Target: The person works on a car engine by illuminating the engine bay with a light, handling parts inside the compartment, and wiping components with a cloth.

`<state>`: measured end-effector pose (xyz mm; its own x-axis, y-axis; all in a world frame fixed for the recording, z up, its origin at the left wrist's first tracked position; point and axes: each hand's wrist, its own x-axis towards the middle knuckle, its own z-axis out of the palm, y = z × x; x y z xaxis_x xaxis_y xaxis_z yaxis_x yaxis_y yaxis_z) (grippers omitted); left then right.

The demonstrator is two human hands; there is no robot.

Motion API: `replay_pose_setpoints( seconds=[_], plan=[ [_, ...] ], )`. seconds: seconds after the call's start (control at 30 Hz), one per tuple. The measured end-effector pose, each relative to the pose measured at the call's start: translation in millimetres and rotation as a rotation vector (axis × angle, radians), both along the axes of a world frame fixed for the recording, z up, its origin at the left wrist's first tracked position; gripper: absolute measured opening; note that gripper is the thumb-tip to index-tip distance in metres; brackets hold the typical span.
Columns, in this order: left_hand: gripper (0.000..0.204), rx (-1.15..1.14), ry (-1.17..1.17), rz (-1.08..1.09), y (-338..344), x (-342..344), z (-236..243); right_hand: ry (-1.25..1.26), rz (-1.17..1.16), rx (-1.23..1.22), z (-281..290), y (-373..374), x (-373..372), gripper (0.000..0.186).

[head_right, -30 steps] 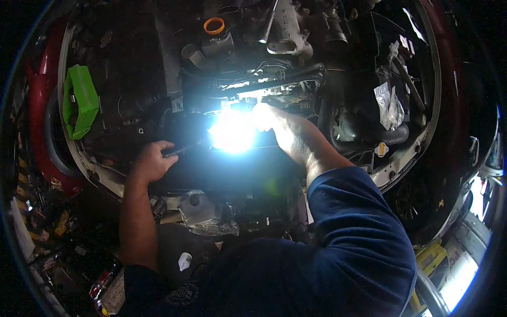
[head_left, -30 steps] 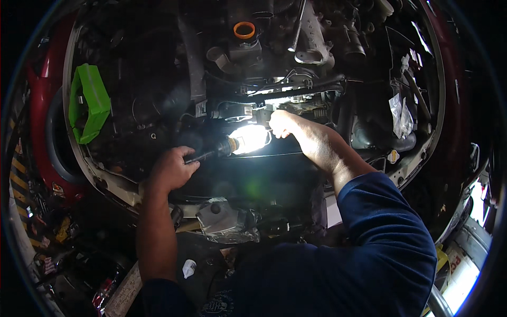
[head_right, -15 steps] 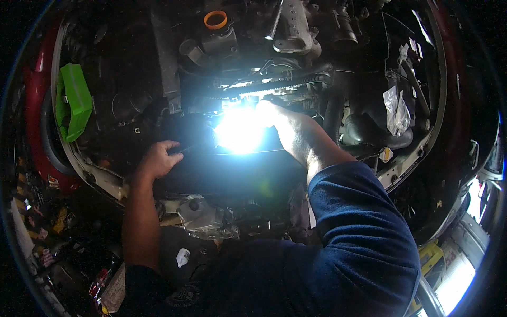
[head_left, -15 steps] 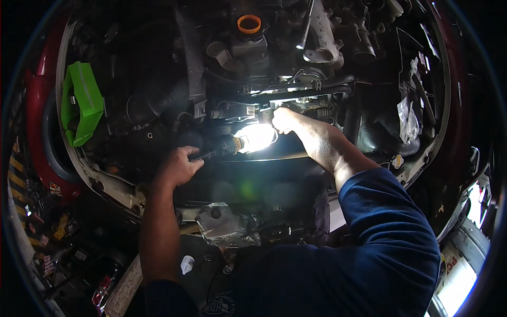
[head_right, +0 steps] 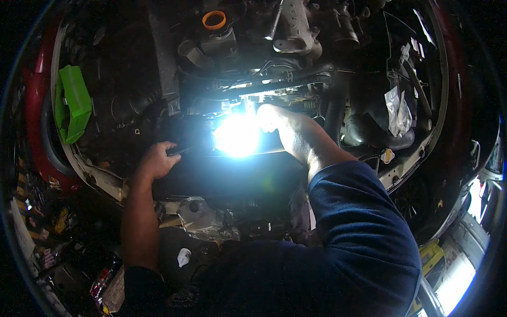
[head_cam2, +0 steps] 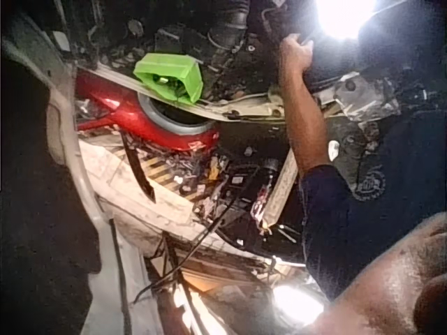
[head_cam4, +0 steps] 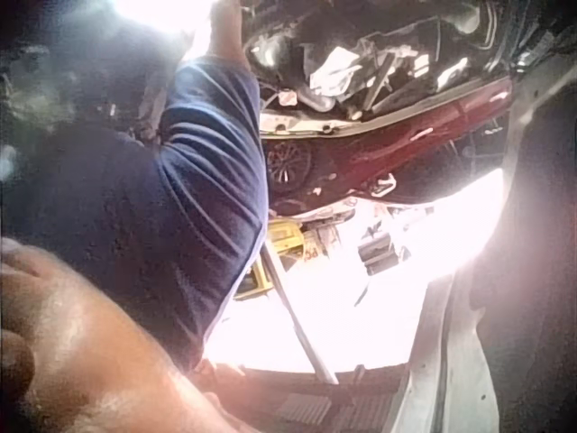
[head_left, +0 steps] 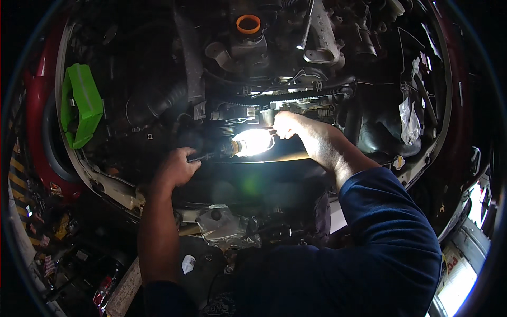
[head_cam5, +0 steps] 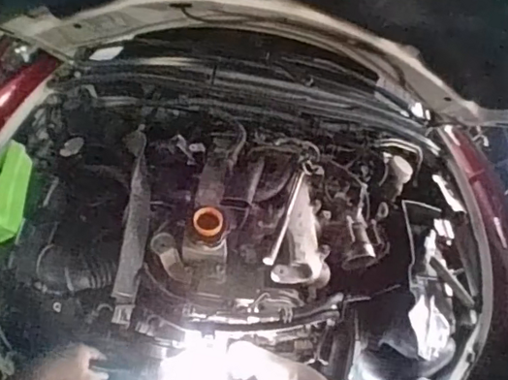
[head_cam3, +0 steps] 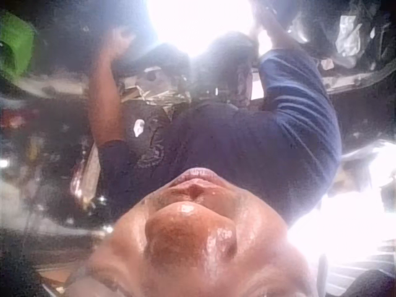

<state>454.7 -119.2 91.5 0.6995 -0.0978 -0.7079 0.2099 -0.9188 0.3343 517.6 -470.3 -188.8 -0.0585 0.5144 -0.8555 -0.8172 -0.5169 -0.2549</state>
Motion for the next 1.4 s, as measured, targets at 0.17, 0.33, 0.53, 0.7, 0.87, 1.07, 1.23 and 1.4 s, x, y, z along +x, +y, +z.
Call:
replay_pose_setpoints(
  seconds=[0.17, 0.33, 0.53, 0.7, 0.87, 1.07, 1.23, 1.4],
  plan=[
    [0.048, 0.017, 0.049, 0.076, 2, 1, 1, 0.386, -0.357, 0.203, -12, -11, -6, 0.022],
    [0.047, 0.045, 0.06, 0.041, 7, 3, -7, -0.068, -0.354, 0.08, 4, -5, -17, 0.021],
    [0.05, 0.114, 0.063, 0.019, 9, 4, -16, -0.204, -0.355, -0.137, 31, 6, -19, 0.019],
    [0.056, 0.142, 0.027, -0.02, 10, 2, -14, -0.236, -0.274, -0.147, 55, 4, -15, 0.011],
    [0.057, 0.15, 0.029, 0.006, 9, 2, -14, -0.356, -0.086, 0.019, 34, -6, -15, 0.006],
    [0.05, 0.161, 0.089, 0.021, 8, 4, -10, -0.378, -0.276, -0.005, 2, -16, -27, 0.021],
    [0.048, 0.219, 0.093, -0.017, 4, 6, -4, -0.337, -0.247, 0.056, 30, -10, -19, 0.03],
    [0.047, 0.239, 0.097, -0.016, 2, 8, 0, -0.277, -0.181, -0.044, 29, 5, -10, 0.023]
  ],
)
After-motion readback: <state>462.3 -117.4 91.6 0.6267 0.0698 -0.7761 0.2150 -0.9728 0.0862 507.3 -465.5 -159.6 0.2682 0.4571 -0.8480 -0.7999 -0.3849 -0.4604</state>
